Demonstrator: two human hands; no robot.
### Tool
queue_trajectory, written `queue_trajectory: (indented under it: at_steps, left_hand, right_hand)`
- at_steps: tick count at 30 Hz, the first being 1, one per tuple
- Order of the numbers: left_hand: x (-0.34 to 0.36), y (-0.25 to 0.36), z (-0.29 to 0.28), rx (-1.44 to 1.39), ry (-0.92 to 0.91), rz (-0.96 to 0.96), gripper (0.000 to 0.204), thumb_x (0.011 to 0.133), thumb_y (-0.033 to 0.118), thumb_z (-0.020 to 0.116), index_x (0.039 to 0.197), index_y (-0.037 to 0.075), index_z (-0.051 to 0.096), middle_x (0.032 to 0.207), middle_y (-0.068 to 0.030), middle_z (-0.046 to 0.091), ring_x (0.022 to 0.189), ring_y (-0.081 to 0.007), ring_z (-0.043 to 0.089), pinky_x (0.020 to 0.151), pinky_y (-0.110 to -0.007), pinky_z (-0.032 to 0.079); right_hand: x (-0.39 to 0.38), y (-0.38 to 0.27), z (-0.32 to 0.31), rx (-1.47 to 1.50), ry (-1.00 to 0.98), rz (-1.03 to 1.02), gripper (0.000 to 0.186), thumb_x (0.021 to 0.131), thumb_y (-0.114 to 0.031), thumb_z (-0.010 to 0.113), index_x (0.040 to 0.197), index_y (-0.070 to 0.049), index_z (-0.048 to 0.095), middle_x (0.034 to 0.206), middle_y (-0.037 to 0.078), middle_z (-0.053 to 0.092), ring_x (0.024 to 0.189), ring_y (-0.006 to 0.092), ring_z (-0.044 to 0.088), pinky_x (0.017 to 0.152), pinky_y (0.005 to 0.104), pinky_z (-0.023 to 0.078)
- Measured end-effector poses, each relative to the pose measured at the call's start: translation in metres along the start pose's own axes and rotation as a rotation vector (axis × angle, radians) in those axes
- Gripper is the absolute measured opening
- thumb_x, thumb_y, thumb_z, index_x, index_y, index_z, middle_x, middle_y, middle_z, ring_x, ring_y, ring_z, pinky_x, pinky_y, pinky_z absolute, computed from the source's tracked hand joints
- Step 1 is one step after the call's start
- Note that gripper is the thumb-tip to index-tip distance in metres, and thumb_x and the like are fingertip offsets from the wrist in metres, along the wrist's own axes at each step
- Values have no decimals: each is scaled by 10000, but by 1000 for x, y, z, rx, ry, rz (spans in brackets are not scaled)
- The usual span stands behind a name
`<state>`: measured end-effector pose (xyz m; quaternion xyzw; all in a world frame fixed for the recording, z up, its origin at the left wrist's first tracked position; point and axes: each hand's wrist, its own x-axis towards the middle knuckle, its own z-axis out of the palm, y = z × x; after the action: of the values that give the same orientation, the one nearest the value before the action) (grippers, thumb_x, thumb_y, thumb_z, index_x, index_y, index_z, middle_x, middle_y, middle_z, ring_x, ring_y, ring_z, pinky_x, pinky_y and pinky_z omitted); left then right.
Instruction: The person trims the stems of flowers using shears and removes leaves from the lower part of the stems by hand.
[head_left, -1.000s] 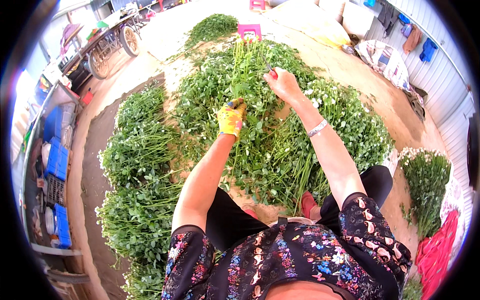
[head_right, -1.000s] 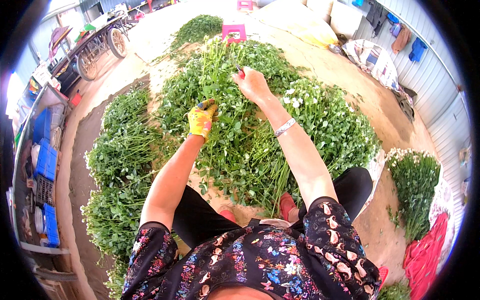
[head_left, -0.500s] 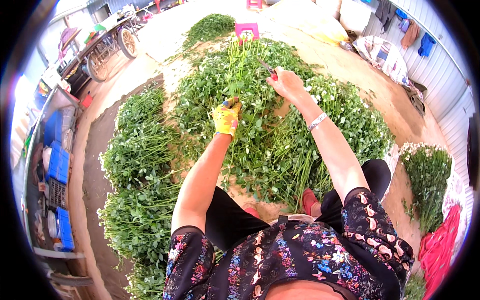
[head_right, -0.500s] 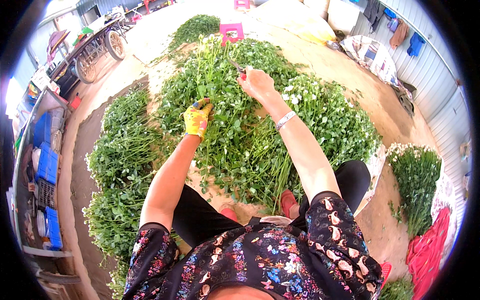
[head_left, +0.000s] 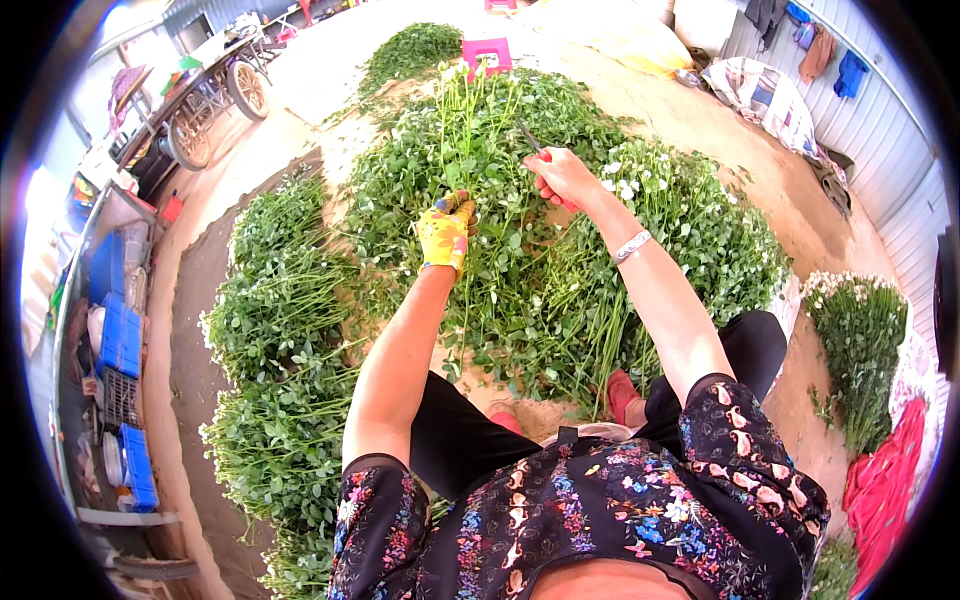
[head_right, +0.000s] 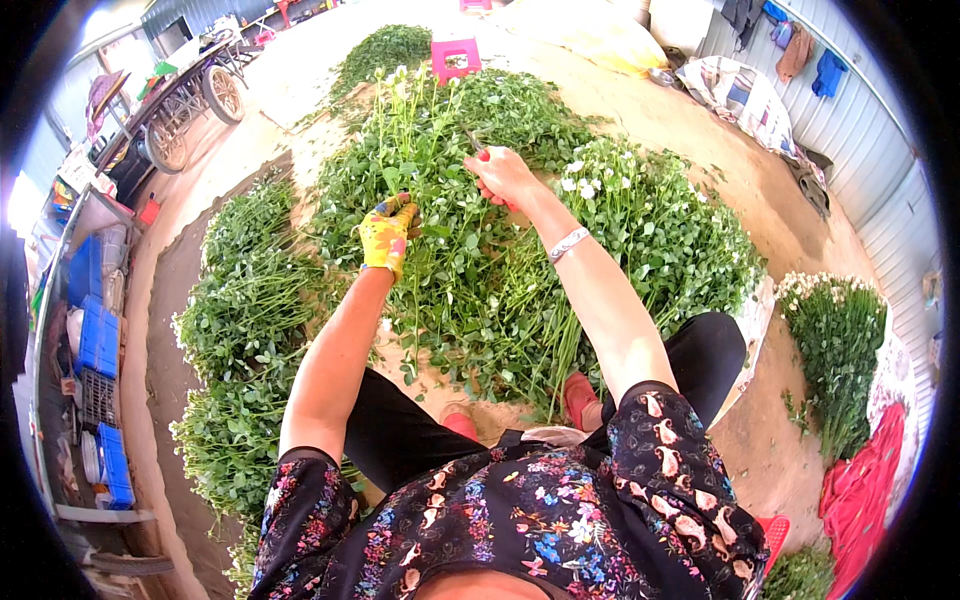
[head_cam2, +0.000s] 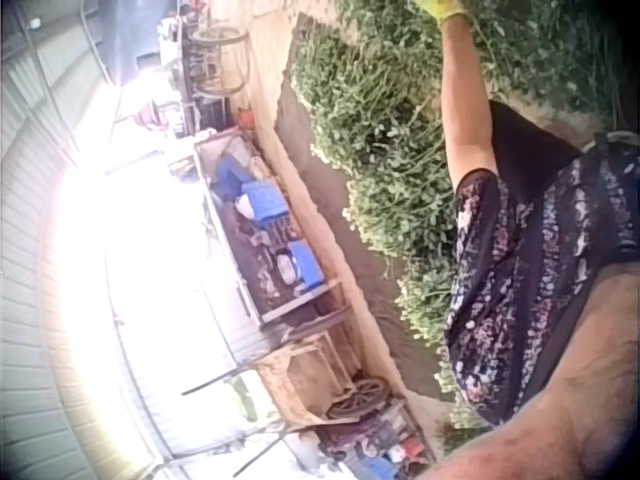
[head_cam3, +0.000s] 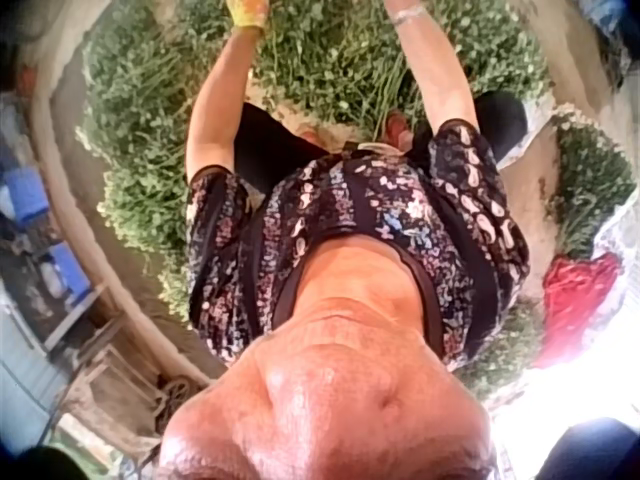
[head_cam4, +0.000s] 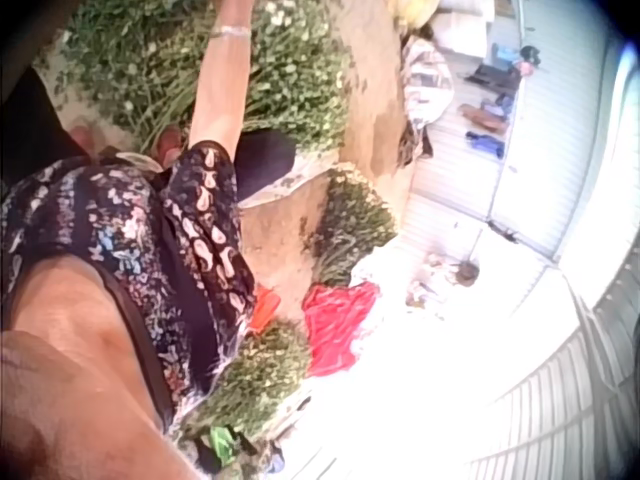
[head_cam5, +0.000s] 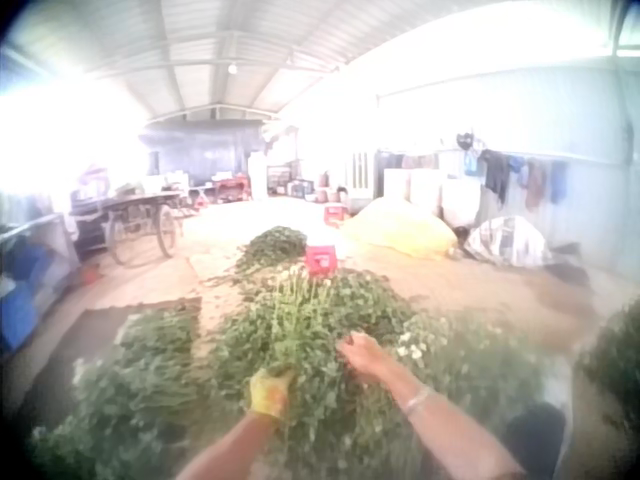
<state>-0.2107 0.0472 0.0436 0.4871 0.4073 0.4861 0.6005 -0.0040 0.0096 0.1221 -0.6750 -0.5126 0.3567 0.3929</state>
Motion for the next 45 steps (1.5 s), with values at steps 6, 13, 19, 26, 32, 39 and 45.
queue_trajectory:
  at_steps: [6,13,19,26,32,39,45]
  left_hand:
    - [-2,0,0,-11,-19,-11,299,865,75,629,1154,14,587,932,-73,655,745,-153,639,597,-269,540]
    - [-4,11,-1,-33,-105,-35,298,871,115,636,1142,2,587,925,-73,657,701,-150,637,577,-258,538]
    - [-7,25,-9,-62,-260,-138,318,879,158,636,1148,2,570,992,-89,663,706,-171,660,547,-260,552]
    - [-10,29,-15,-90,-252,-119,353,872,193,648,1160,10,560,1041,-90,652,727,-188,667,556,-269,555]
    - [-14,30,-16,-16,-294,-151,350,886,265,632,1157,53,573,1055,-64,644,798,-171,658,596,-254,517]
    - [-18,32,-14,-8,-375,-235,327,885,287,634,1138,84,589,1031,-28,655,805,-160,655,584,-245,502]
    - [-15,29,-19,40,-408,-246,353,870,361,640,1100,96,604,946,-21,646,769,-151,647,566,-234,472]
  right_hand:
    - [1,-3,1,117,-49,51,293,911,-324,561,871,-37,518,659,26,535,483,91,475,410,253,410]
    - [-10,4,-5,88,-8,16,276,917,-306,563,815,-54,513,620,12,524,467,86,482,399,242,402]
    - [-7,20,-8,219,-103,-6,263,908,-313,579,913,-58,514,713,38,567,552,105,553,460,259,456]
    - [-12,31,-10,495,-141,10,261,902,-312,590,943,-63,527,716,39,574,562,111,564,464,261,459]
    - [-18,28,-2,403,-211,-45,265,899,-319,595,991,-77,537,712,20,566,570,98,560,474,250,449]
    - [-16,23,-2,453,-276,-125,239,930,-238,549,1088,-60,553,709,8,570,549,85,541,465,231,434]
    - [-25,23,-1,403,-214,-121,220,911,-293,578,968,-81,561,620,-16,500,430,57,434,350,196,333]
